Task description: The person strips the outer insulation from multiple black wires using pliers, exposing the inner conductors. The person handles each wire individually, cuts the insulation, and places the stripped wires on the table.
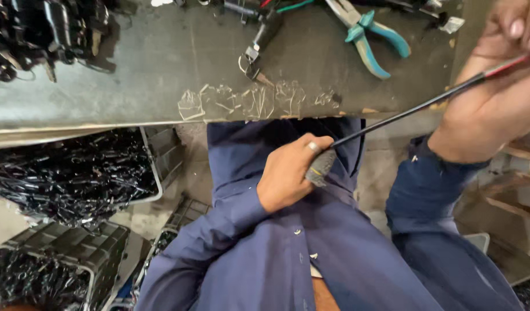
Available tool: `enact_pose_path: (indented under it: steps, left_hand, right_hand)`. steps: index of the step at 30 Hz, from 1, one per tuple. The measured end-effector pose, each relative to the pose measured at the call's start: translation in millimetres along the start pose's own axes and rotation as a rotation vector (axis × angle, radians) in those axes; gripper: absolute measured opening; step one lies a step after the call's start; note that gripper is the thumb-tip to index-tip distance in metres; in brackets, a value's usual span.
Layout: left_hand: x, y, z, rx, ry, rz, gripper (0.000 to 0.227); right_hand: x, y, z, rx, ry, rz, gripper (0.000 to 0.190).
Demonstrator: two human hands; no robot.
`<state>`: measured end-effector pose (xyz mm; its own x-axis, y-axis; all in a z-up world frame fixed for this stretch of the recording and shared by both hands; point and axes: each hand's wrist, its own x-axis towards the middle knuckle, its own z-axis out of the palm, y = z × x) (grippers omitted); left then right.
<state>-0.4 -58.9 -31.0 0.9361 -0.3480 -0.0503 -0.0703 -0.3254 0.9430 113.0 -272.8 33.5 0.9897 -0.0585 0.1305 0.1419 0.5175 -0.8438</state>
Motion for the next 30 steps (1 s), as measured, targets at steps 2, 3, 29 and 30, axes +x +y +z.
enact_pose_path:
  steps: [2, 3, 29, 30]
  left_hand:
    - [-14.8, -4.7, 6.5, -0.113, 0.083, -0.041, 0.034]
    - [-18.3, -6.9, 7.5, -0.164, 0.129, -0.051, 0.031]
    - [-4.1, -22.2, -19.4, -0.091, 0.217, 0.288, 0.056]
    - [-2.2, -22.5, -23.4, -0.052, 0.202, 0.32, 0.056]
  right_hand:
    - [-2.4, 8.9, 17.7, 0.021, 0.092, -0.012, 0.037]
    - [-3.5, 15.5, 28.6, 0.034, 0.14, -0.017, 0.036]
    - [-101.6, 60.9, -7.5, -0.824, -0.218, 0.129, 0.019]
    - [-95.2, 60.6, -5.3, -0.781, -0.275, 0.19, 0.019]
